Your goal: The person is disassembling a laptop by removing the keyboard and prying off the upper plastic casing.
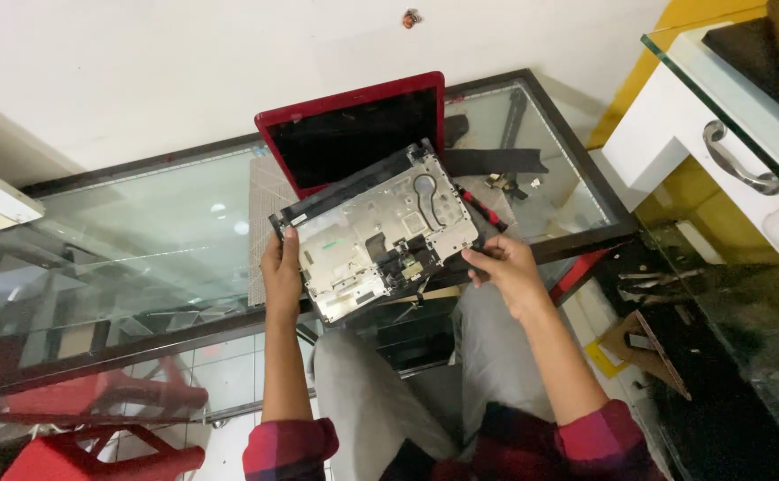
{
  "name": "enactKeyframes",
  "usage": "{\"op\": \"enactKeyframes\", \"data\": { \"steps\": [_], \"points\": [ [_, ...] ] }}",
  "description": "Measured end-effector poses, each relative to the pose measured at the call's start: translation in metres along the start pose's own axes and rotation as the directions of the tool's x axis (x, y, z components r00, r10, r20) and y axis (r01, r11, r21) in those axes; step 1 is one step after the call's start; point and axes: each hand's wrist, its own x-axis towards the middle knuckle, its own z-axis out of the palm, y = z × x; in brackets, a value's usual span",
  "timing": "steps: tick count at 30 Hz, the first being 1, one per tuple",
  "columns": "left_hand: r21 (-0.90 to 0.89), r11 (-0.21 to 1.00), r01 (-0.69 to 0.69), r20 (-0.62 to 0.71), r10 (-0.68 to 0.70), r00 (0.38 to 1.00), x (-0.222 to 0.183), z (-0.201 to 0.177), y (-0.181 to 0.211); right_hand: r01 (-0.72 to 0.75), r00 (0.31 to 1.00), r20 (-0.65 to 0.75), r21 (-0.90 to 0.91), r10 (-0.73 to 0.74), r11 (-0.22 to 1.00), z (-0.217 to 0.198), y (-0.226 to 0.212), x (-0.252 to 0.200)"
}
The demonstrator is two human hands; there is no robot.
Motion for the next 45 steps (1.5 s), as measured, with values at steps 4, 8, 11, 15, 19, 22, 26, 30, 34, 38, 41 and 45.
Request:
{"op": "enactKeyframes", "data": {
  "steps": [4,8,11,15,19,22,26,30,34,38,41,45],
  "points": [
    [0.080,0.997,-0.009,-0.007,0.010,1.000,0.032,-0.008,-0.090,-0.025,0.999,0.030,-0.098,0.028,0.995,-0.016,-0.020,-0.016],
    [0.130,0.991,-0.029,-0.046,0.036,0.998,0.020,0.006,-0.049,-0.093,0.994,0.036,-0.291,0.108,0.952,-0.016,-0.059,-0.042],
    [0.165,0.986,-0.039,-0.064,0.050,0.997,0.014,0.008,-0.030,-0.089,0.996,-0.025,-0.437,0.087,0.895,-0.022,-0.075,-0.050],
    [0.230,0.972,-0.043,-0.076,0.062,0.995,0.008,0.012,-0.013,0.102,0.986,-0.045,-0.597,-0.160,0.795,-0.027,-0.073,-0.031],
    [0.288,0.956,-0.054,-0.044,0.069,0.997,0.004,0.010,-0.009,0.453,0.874,0.048,-0.438,-0.483,0.776,0.023,-0.066,-0.017],
    [0.314,0.942,-0.116,-0.004,0.123,0.992,0.004,0.009,-0.019,0.650,0.743,0.173,-0.417,-0.647,0.635,0.068,-0.058,-0.004],
    [0.335,0.936,-0.111,0.019,0.111,0.994,0.002,0.008,-0.021,0.748,0.625,0.510,-0.609,-0.592,0.265,0.094,-0.030,0.014],
    [0.348,0.934,-0.079,0.006,0.082,0.997,0.007,0.007,-0.027,0.721,0.643,0.580,-0.678,-0.500,0.141,0.096,-0.022,0.002],
    [0.374,0.925,-0.070,0.003,0.074,0.997,0.010,0.008,-0.027,0.729,0.594,0.634,-0.685,-0.495,-0.002,0.095,-0.024,0.001],
    [0.387,0.921,-0.041,-0.010,0.049,0.999,0.010,0.007,-0.028,0.698,0.597,0.618,-0.714,-0.512,-0.049,0.100,-0.021,0.020],
    [0.401,0.915,-0.045,-0.014,0.055,0.998,0.010,0.006,-0.026,0.748,0.569,0.664,-0.663,-0.486,-0.031,0.113,-0.015,0.025],
    [0.412,0.908,-0.078,-0.007,0.089,0.996,0.011,0.008,-0.026,0.810,0.528,0.732,-0.587,-0.431,-0.003,0.132,-0.008,0.017]
  ]
}}
